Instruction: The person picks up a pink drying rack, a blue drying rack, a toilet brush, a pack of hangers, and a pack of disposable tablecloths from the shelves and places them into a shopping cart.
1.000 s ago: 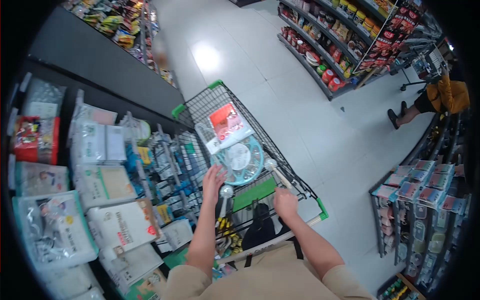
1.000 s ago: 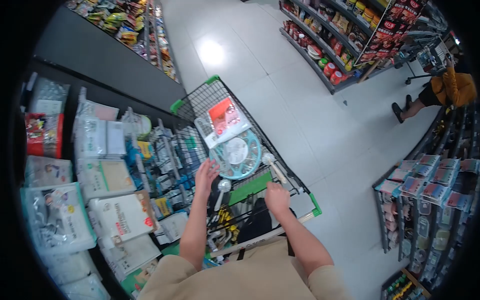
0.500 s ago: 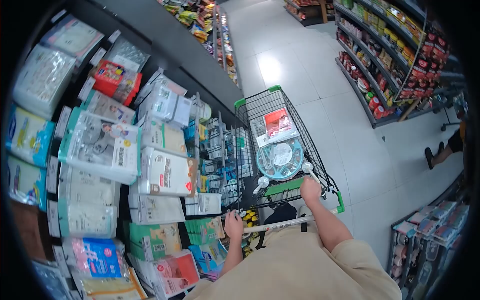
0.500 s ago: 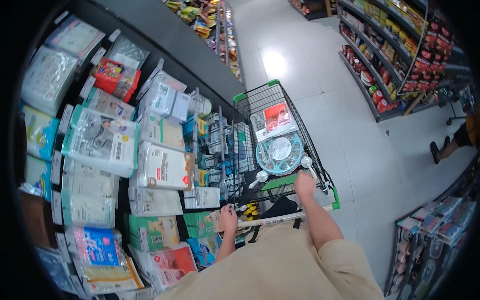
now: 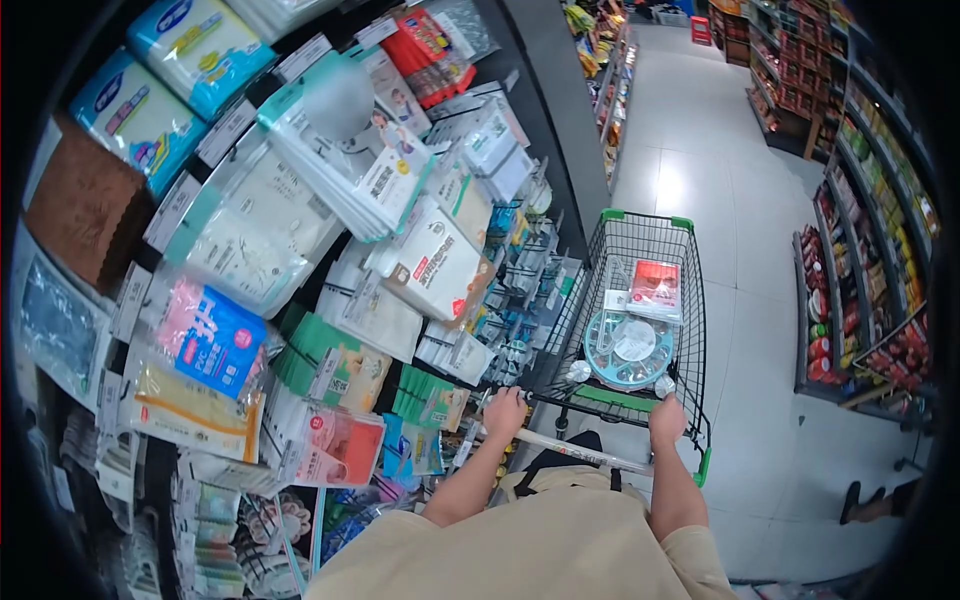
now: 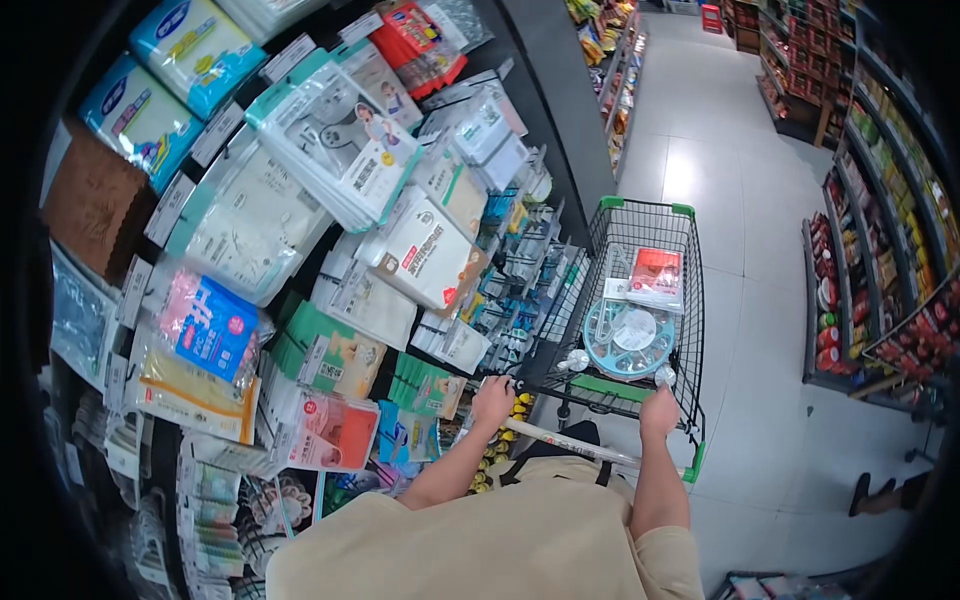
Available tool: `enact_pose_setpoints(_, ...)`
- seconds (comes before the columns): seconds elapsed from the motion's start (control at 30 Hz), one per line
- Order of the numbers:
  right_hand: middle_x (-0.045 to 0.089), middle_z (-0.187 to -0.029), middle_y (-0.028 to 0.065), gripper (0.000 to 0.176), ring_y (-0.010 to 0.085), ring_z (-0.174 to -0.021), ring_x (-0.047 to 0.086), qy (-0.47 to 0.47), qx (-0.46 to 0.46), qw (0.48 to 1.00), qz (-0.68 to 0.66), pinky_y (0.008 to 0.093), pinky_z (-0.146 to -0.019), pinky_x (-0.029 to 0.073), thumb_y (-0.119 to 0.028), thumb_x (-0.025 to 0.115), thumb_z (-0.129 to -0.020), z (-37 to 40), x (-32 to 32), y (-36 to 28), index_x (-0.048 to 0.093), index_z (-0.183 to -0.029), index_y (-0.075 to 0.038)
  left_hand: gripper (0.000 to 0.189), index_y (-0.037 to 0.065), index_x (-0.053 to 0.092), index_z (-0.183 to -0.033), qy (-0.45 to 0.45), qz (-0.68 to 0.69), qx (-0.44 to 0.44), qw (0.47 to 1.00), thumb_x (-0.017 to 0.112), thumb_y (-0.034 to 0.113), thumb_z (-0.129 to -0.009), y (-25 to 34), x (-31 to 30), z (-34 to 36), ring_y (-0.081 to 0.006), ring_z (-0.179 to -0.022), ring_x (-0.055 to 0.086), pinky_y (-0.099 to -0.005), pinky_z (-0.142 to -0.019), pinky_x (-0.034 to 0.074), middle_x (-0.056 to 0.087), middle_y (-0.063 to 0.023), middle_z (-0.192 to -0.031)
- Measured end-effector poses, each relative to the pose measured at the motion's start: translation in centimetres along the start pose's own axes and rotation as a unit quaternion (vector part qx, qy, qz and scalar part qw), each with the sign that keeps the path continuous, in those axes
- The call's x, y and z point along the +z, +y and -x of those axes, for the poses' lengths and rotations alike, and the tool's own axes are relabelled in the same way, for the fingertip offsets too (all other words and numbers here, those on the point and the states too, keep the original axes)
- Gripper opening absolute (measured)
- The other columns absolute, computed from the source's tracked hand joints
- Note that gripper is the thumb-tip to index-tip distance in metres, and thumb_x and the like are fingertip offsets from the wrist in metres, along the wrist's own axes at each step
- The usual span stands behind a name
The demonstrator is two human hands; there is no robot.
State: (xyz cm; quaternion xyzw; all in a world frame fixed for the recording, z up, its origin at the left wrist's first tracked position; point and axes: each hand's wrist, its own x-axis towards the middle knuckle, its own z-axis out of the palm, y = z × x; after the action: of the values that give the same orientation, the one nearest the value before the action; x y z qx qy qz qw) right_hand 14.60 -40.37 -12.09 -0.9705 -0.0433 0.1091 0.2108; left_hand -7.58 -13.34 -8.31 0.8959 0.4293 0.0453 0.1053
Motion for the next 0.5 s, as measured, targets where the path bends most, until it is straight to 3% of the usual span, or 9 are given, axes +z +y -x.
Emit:
enact_pose_setpoints(0.1, 0.072, -0.089, 0.02, 0.021, 0.0378, -0.085, 0.071, 0.008, -0.008, 1.0, 0.019, 0.0495, -0.073, 0.056, -0.013, 0.051, -0.09, -0.1, 0.0, -0.2, 0.068, -0.098, -0.003, 0.028, 0.013, 0.067, -0.116, 0.011, 0.007, 0.029, 0.999, 0.06, 0.025, -0.092, 0.0, 0.0, 0.1, -0.0321, -0.096, 0.066, -0.0473, -0.079, 0.055, 0.065, -0.0106, -0.105)
enact_pose_setpoints(0.5, 0.073, -0.091, 0.019, 0.02, 0.0384, -0.084, 0.071, 0.011, -0.006, 0.999, 0.033, 0.0511, -0.074, 0.055, -0.016, 0.052, -0.091, -1.1, -0.3, -0.5, 0.067, -0.099, -0.004, 0.025, 0.012, 0.066, -0.112, 0.021, 0.014, 0.012, 1.0, 0.061, 0.021, -0.089, 0.8, 0.2, -0.4, -0.0316, -0.097, 0.065, -0.0469, -0.077, 0.056, 0.063, -0.0107, -0.104)
